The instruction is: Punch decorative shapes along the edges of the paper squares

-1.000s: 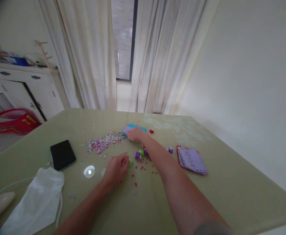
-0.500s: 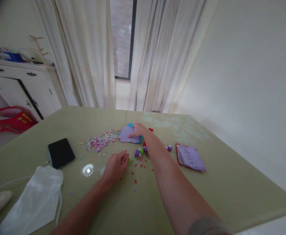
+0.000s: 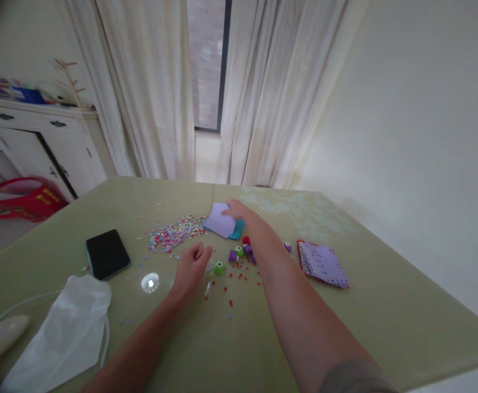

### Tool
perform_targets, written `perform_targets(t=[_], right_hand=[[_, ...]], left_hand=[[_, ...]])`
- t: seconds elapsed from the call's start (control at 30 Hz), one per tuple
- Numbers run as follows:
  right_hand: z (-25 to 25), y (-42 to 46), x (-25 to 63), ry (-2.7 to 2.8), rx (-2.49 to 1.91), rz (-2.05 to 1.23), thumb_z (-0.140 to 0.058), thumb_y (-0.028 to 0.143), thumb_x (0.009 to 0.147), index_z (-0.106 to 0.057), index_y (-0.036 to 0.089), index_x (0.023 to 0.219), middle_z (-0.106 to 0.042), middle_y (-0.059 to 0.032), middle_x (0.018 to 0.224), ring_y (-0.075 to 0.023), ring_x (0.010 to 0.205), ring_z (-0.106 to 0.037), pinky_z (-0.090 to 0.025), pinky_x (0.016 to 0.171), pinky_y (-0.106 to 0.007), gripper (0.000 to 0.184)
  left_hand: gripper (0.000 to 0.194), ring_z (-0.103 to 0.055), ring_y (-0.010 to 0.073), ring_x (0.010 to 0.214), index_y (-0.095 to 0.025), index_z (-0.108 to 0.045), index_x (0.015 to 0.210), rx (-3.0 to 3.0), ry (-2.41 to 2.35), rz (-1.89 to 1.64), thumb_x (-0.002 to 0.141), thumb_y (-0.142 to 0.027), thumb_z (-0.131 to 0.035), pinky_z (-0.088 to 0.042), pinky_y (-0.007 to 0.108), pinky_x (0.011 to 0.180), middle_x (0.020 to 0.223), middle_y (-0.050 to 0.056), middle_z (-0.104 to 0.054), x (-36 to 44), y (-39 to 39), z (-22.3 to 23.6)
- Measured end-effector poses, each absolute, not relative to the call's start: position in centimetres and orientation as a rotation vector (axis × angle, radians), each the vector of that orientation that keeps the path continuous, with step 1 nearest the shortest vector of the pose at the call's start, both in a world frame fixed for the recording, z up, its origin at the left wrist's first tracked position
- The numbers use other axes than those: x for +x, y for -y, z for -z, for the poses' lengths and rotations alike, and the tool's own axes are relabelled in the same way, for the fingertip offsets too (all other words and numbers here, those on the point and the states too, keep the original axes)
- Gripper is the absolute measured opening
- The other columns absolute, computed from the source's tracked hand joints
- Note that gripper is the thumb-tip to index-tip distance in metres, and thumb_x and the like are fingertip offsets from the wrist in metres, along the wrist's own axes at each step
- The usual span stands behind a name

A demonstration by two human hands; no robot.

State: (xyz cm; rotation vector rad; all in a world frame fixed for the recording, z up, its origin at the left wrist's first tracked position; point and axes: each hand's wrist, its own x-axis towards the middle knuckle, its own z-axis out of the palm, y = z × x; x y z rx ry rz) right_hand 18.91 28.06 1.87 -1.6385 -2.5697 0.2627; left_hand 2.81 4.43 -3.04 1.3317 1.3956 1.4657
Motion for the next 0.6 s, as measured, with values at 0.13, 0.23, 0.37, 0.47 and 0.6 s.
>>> perform_targets(t=[0.13, 0.23, 0.37, 0.47, 0.6], right_hand=[[-3.5, -28.3, 19.7, 2.543, -1.735, -0.221, -0.066, 0.038, 0.111, -0.074, 0.015, 0.125, -0.078, -0.0095, 0.121, -0.0241, 0.105, -0.077, -0.066, 0.094, -0.044, 0.029], [-3.7, -27.5, 20.2, 2.532, -1.824, -0.117, -0.068, 0.039, 0.110, -0.073, 0.016, 0.125, -0.076, -0.0099, 0.124, -0.0254, 0.109, -0.076, -0.065, 0.097, -0.046, 0.029], [-2.5, -25.4, 20.0, 2.519, -1.906, 0.062, -0.072, 0.040, 0.107, -0.070, 0.018, 0.133, -0.072, -0.0115, 0.134, -0.0272, 0.115, -0.074, -0.064, 0.099, -0.049, 0.034], [-1.9, -24.0, 19.6, 2.496, -1.886, 0.232, -0.064, 0.038, 0.111, -0.070, 0.018, 0.135, -0.069, -0.0138, 0.141, -0.0296, 0.126, -0.070, -0.059, 0.107, -0.052, 0.032], [-2.6, -22.7, 19.7, 2.465, -1.806, 0.440, -0.037, 0.031, 0.118, -0.068, 0.013, 0.140, -0.063, -0.0244, 0.151, -0.0331, 0.141, -0.061, -0.050, 0.115, -0.048, 0.042]], left_hand=[[0.052, -0.028, 0.0123, 0.055, -0.028, -0.027, 0.066, 1.068, -1.367, -1.524, 0.086, -0.052, -0.069, -0.024, 0.026, 0.054, 0.060, -0.009, -0.025, 2.4, -4.9, 3.3], [0.052, -0.024, 0.0109, 0.052, -0.028, -0.028, 0.067, 0.935, -1.319, -1.525, 0.083, -0.052, -0.072, -0.022, 0.024, 0.050, 0.059, -0.011, -0.024, 2.5, -4.9, 3.4], [0.053, -0.021, 0.0088, 0.047, -0.029, -0.029, 0.068, 0.812, -1.249, -1.507, 0.077, -0.052, -0.075, -0.018, 0.022, 0.046, 0.057, -0.013, -0.022, 2.7, -4.7, 2.8], [0.053, -0.019, 0.0074, 0.044, -0.029, -0.028, 0.068, 0.738, -1.218, -1.503, 0.075, -0.052, -0.076, -0.016, 0.021, 0.043, 0.055, -0.014, -0.021, 2.7, -4.7, 2.2], [0.051, -0.020, 0.0064, 0.041, -0.029, -0.031, 0.069, 0.662, -1.213, -1.526, 0.072, -0.052, -0.077, -0.015, 0.020, 0.040, 0.053, -0.015, -0.022, 2.4, -4.8, 1.6]])
